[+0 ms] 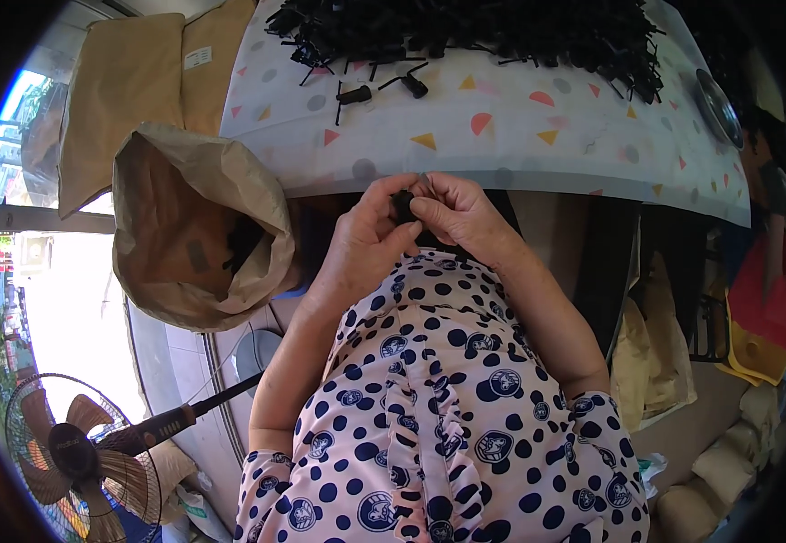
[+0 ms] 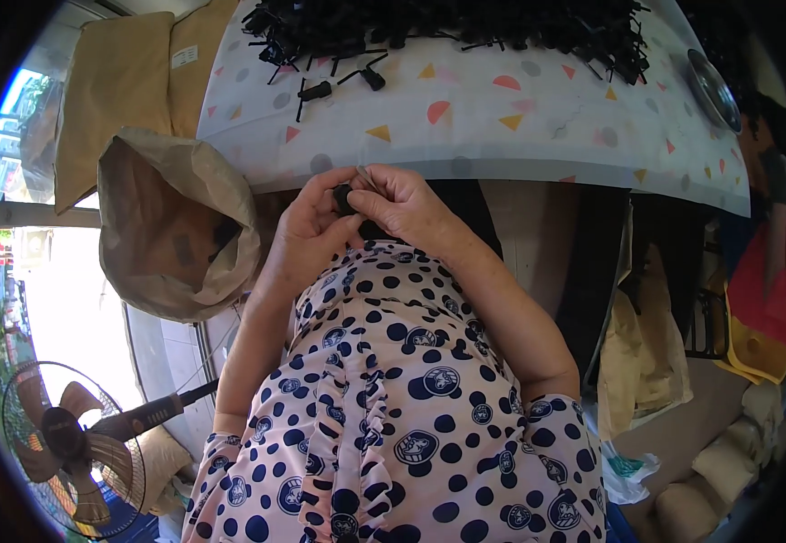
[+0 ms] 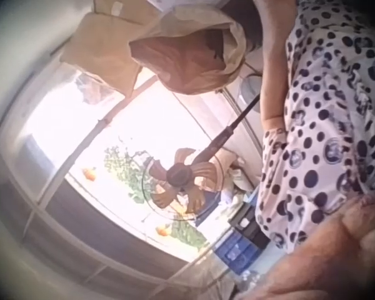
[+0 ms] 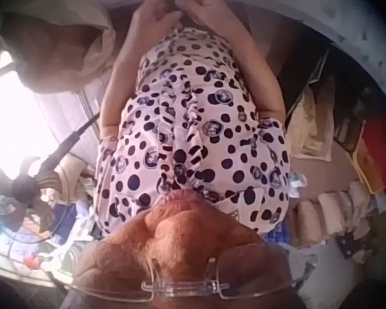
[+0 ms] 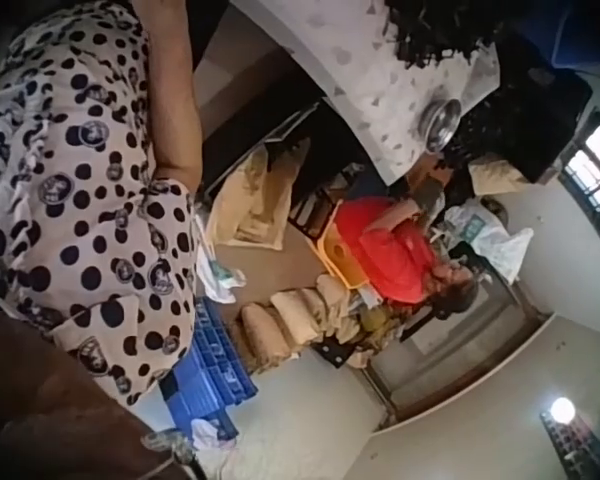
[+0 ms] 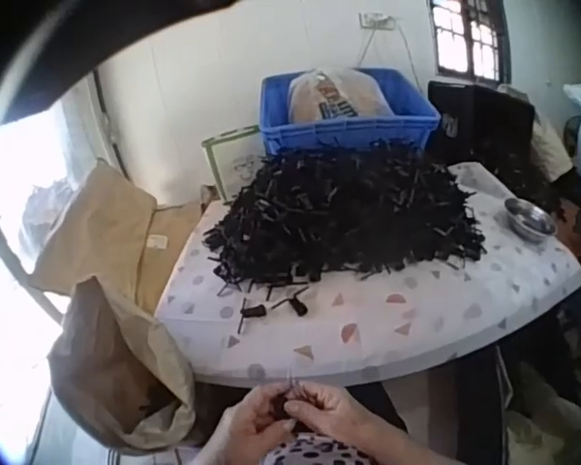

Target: Manually sorting and placing small electronic components into a paper bag.

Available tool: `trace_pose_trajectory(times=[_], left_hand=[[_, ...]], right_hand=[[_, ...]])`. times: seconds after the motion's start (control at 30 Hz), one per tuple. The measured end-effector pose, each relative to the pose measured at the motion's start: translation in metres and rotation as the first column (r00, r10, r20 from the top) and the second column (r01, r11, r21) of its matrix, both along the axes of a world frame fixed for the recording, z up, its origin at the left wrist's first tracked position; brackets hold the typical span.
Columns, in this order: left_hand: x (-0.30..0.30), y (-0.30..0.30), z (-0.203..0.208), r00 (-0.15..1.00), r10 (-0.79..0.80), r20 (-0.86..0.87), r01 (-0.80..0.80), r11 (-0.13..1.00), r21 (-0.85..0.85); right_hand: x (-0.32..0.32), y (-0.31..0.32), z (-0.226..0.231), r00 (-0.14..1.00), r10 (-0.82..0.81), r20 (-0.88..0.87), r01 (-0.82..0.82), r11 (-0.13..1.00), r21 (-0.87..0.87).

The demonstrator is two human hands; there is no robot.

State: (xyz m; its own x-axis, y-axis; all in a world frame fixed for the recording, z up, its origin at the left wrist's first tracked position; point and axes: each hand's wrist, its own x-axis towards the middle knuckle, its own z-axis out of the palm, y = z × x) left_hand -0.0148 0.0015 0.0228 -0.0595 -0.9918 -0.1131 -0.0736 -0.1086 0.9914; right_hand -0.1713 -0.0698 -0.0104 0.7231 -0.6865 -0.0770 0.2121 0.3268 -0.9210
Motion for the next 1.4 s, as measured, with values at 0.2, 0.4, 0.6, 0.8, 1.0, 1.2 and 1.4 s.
trace_pose_trajectory(times=[0.2, 0.4, 0.6, 0.8, 1.0, 1.2, 1.4], left_hand=[[0.005, 0.001, -0.008, 0.995, 0.082, 0.057, -0.078, 0.995, -0.064], [0.016, 0.005, -0.006, 0.995, 0.102, 0.013, -0.101, 0.993, -0.068], [0.025, 0.012, -0.013, 0.915, 0.307, 0.264, -0.243, 0.938, -0.246], [0.051, 0.011, -0.017, 0.826, 0.464, 0.321, -0.339, 0.863, -0.375], [0.096, 0.030, -0.006, 0.687, 0.672, 0.275, -0.540, 0.726, -0.425], [0.195, 0.068, -0.014, 0.132, 0.713, 0.688, -0.500, 0.648, -0.575], [0.128, 0.044, -0.006, 0.790, 0.583, 0.192, -0.512, 0.798, -0.316]], right_hand=[[0.010, 0.014, 0.003, 0.987, -0.106, -0.120, 0.063, 0.945, -0.321], [0.023, 0.018, 0.010, 0.957, -0.114, -0.266, -0.014, 0.899, -0.437], [0.053, 0.023, 0.012, 0.944, -0.182, -0.276, 0.014, 0.857, -0.515], [0.092, 0.021, 0.010, 0.956, -0.201, -0.214, 0.071, 0.865, -0.496], [0.085, -0.027, 0.018, 0.855, -0.304, -0.421, -0.094, 0.706, -0.702], [0.044, -0.124, -0.002, 0.305, -0.827, -0.473, -0.394, 0.342, -0.853], [0.029, -0.107, -0.003, 0.551, -0.723, -0.418, -0.264, 0.324, -0.909]])
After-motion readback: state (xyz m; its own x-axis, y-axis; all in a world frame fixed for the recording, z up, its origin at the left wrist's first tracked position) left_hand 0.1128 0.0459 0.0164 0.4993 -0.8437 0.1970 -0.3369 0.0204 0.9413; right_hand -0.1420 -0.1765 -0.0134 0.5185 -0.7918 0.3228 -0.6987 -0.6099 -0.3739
